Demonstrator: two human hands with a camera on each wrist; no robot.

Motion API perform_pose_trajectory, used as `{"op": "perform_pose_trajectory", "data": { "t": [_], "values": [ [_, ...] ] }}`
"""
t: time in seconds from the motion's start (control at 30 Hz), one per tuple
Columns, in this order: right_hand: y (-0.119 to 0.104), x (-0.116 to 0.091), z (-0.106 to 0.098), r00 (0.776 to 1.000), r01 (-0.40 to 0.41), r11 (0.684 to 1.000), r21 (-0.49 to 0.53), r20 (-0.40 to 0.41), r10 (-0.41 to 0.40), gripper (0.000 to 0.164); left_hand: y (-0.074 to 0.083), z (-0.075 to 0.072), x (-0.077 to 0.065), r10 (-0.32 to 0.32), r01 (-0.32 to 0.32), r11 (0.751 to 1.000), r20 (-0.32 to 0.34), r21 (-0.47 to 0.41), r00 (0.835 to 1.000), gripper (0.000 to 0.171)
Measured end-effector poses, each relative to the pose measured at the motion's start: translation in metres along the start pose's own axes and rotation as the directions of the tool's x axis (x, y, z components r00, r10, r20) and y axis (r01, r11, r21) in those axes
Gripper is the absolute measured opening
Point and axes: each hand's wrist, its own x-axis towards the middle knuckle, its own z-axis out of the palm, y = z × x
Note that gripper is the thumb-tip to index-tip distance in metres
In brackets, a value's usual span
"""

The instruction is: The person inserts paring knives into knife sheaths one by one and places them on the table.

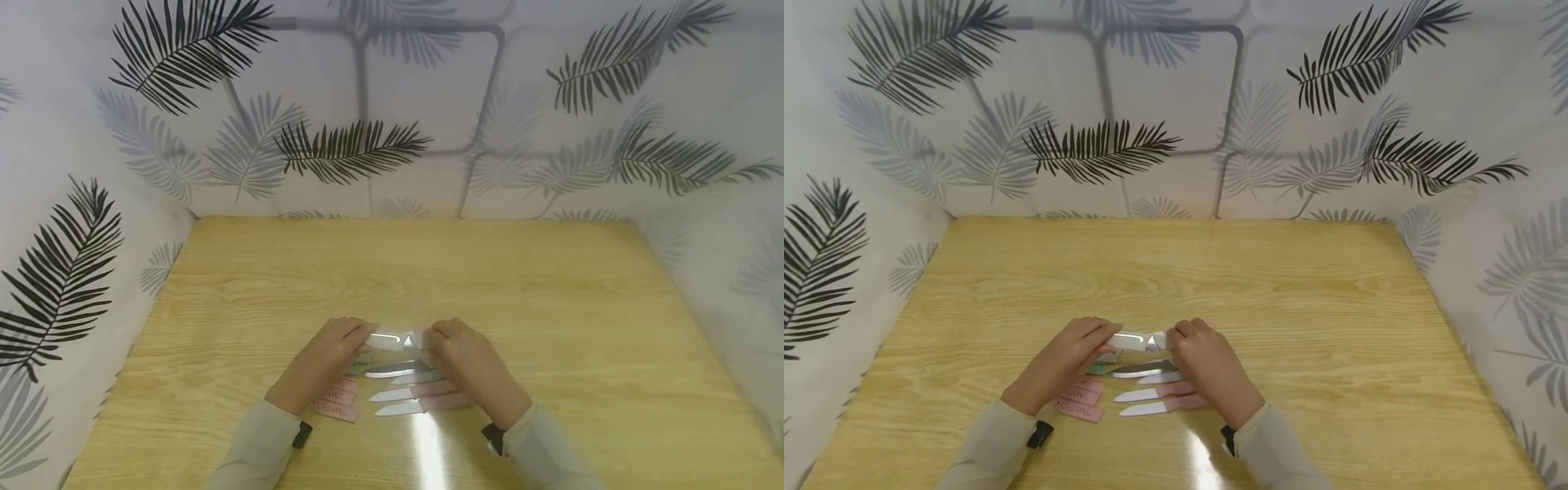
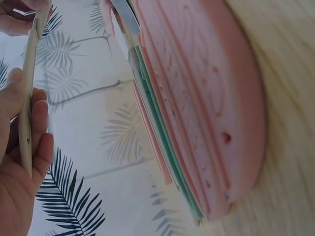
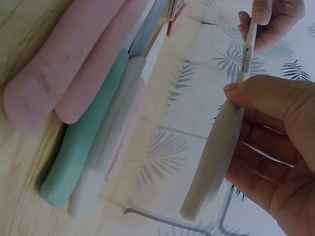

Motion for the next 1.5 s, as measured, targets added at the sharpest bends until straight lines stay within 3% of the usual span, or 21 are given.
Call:
{"op": "perform_pose_trajectory", "data": {
  "t": [0.17,0.27,0.4,0.53,0.63,0.73,0.9,1.1,1.17,1.37,1.5],
  "values": [
    [0.002,0.003,-0.003,1.000,0.017,0.999,0.029,-0.008,-0.017,0.018,-0.001,-0.001,0.001,-0.033,0.033,0.999,0.009,-0.027,0.999,0.034],
    [0.006,0.000,-0.003,1.000,-0.015,0.998,0.058,-0.004,0.016,0.017,-0.005,-0.003,0.003,-0.137,0.138,0.988,0.030,-0.071,0.990,0.041],
    [0.019,-0.012,-0.004,0.995,-0.092,0.993,0.073,-0.027,0.094,0.016,-0.015,-0.008,0.003,-0.267,0.269,0.960,0.037,-0.077,0.963,0.054],
    [0.037,-0.036,-0.011,0.980,-0.175,0.981,0.078,-0.080,0.181,0.017,-0.028,-0.015,-0.001,-0.287,0.289,0.957,0.041,-0.032,0.957,0.047],
    [0.050,-0.061,-0.019,0.959,-0.276,0.959,0.071,-0.049,0.279,0.024,-0.035,-0.020,-0.003,-0.283,0.284,0.959,0.059,0.001,0.957,0.036],
    [0.059,-0.085,-0.026,0.915,-0.403,0.914,0.043,0.039,0.402,0.032,-0.039,-0.023,-0.005,-0.298,0.298,0.954,0.081,0.016,0.951,0.030],
    [0.066,-0.119,-0.036,0.799,-0.582,0.813,0.006,0.189,0.570,0.027,-0.042,-0.023,-0.004,-0.326,0.326,0.945,0.118,0.021,0.938,0.027],
    [0.063,-0.143,-0.044,0.660,-0.725,0.688,0.021,0.306,0.686,0.019,-0.043,-0.019,-0.003,-0.322,0.320,0.947,0.136,0.035,0.937,0.025],
    [0.061,-0.146,-0.044,0.623,-0.757,0.653,0.024,0.331,0.709,0.015,-0.043,-0.019,-0.002,-0.325,0.323,0.946,0.137,0.037,0.936,0.025],
    [0.060,-0.149,-0.041,0.533,-0.818,0.575,0.016,0.398,0.747,0.021,-0.043,-0.016,-0.003,-0.349,0.346,0.937,0.159,0.043,0.924,0.024],
    [0.060,-0.151,-0.036,0.522,-0.823,0.568,-0.002,0.392,0.758,0.021,-0.044,-0.014,-0.004,-0.353,0.350,0.936,0.169,0.047,0.920,0.025]
  ]
}}
